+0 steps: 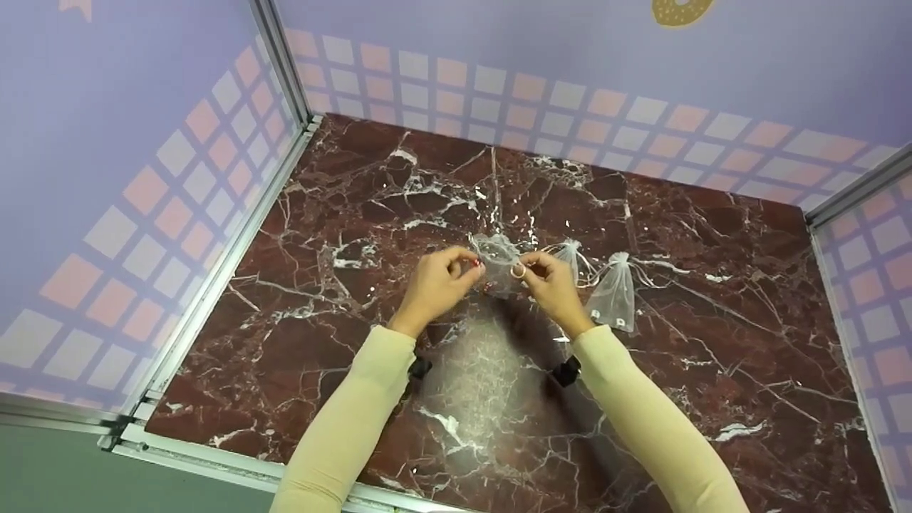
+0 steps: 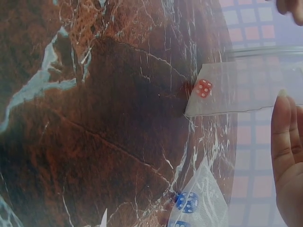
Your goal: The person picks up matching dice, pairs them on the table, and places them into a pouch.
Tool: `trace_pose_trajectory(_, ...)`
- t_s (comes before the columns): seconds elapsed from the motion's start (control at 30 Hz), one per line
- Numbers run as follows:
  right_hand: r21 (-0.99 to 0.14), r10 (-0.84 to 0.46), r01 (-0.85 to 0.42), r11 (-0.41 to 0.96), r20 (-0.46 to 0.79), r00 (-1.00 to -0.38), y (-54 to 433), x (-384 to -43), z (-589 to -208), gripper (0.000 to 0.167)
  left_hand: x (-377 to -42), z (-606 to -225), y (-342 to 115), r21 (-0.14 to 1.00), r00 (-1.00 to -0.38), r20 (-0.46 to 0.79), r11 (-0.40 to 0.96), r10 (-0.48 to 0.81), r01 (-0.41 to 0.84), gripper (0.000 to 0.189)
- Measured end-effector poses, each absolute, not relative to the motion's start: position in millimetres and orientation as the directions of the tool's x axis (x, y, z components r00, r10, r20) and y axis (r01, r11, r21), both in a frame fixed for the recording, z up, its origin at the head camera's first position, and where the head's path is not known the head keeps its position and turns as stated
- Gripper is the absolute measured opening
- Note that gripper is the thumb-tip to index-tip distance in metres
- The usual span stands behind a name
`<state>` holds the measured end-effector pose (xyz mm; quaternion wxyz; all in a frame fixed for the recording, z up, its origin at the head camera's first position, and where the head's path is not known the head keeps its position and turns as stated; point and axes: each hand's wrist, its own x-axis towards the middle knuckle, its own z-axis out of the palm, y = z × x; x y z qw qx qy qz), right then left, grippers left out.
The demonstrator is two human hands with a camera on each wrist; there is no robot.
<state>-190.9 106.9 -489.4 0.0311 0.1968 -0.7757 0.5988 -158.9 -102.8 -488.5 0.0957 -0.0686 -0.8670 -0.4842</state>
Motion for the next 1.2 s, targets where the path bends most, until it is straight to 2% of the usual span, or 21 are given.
trace_pose_trajectory(0.27,-0.923,-0.279,-0.34,0.182,0.284,-0.917,104.6,-190.9,-492.1,0.002,-176.1,-473.4,-96.4,0.791,-0.947,0.32,0.55,0.003,0.269,0.021)
trace_pose_trajectory(0.7,-0.915,-0.331,-0.373,0.155,0.307,-0.892,105.4,-191.8,-494.2,0.005,-185.9,-475.0,-87.1,0.792,-0.967,0.25,0.585,-0.054,0.173,0.021)
trace_pose_trajectory(1.2,-0.914,-0.311,-0.36,0.188,0.292,-0.904,104.0,-190.8,-491.5,0.005,-185.1,-476.0,-98.0,0.828,-0.97,0.23,0.539,-0.073,0.156,0.027)
